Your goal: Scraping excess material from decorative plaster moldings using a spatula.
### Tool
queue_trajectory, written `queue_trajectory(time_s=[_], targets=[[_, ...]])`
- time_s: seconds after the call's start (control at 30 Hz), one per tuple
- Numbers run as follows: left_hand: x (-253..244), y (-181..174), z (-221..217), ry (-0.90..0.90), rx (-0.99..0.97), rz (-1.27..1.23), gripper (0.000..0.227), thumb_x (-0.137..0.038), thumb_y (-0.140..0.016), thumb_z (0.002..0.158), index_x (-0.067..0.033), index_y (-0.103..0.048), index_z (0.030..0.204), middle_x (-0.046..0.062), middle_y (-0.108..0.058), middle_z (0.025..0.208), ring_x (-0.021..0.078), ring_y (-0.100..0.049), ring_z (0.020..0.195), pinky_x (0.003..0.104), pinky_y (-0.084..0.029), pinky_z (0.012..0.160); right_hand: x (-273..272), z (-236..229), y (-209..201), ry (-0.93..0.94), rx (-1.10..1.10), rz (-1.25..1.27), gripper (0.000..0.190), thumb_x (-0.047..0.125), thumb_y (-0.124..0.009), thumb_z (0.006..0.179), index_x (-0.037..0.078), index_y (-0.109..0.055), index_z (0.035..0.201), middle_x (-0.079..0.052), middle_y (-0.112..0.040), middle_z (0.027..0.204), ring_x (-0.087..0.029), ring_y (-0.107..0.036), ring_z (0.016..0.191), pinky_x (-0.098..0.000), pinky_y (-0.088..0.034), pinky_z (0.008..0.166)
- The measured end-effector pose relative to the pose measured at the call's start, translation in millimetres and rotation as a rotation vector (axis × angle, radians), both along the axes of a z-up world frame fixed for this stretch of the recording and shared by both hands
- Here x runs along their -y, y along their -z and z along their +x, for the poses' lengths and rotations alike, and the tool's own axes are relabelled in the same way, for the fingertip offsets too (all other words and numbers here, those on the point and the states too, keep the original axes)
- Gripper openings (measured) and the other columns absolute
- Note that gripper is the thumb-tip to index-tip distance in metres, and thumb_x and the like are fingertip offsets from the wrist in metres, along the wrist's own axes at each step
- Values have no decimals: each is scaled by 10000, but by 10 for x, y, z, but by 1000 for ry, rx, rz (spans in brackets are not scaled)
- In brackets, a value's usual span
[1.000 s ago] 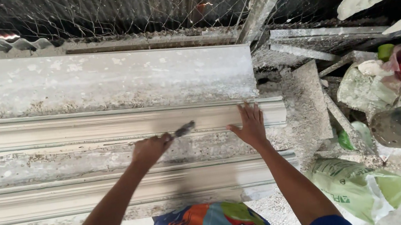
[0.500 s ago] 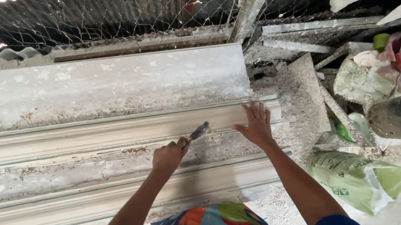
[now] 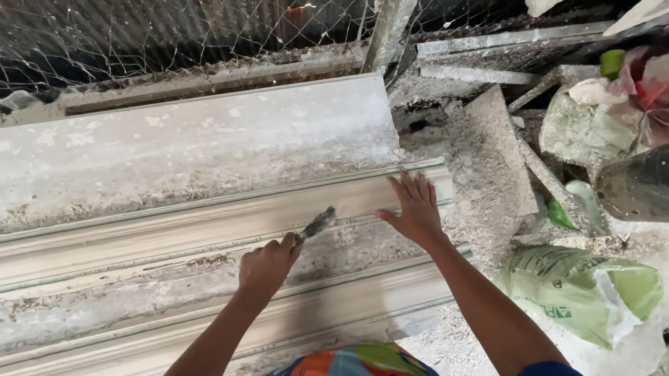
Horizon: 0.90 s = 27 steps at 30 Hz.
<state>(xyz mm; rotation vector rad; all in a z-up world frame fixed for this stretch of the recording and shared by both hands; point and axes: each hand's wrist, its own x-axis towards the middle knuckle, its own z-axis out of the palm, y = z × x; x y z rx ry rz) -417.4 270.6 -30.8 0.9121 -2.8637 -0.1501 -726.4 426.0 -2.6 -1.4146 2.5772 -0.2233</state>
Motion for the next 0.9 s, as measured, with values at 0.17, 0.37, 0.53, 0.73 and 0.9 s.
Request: queue_trajectory(time_s=[0.17,0.37,0.53,0.73,0.9], targets=[[-236,-88,-430,1,-6,-9,280,-542,-552,956,-349,-665,1123,-17,-691,682,259,-737,577,439,-582,488,22,2,6,0,-5,1,973,776,-643,793,332,-344,1606,-46,-305,1670,-440,-228,1527,-593,-156,1242],[-20,-52,-56,3,-28,-145,267,-546,-574,932,-363,-654,1110,-35,-655,651,227,-714,535,415,-574,467,-35,-67,56,5,-21,-37,924,751,-663,789,371,-379,1581,-5,-333,1662,-429,-278,1513,-579,-180,1242],[-221,-48,-398,29,-61,-55,296,-525,-537,981,-307,-668,1133,-17,-653,639,243,-708,512,432,-573,452,-27,-88,60,-4,-83,-73,912,754,-666,768,377,-414,1559,-8,-382,1638,-429,-325,1492,-575,-204,1236],[-116,-176,-313,33,-29,-81,279,-515,-566,961,-305,-658,1122,-7,-659,656,246,-723,540,439,-586,474,-246,-308,-16,153,-93,-60,1043,790,-694,702,316,-394,1582,-130,-318,1655,-518,-273,1482,-642,-259,1192],[-406,-114,-734,57,-33,-13,258,-486,-544,999,-283,-640,1126,-20,-646,651,223,-710,524,427,-587,477,-294,-326,-56,350,87,-15,1217,787,-758,638,252,-288,1625,-208,-178,1665,-557,-183,1492,-659,-268,1197]])
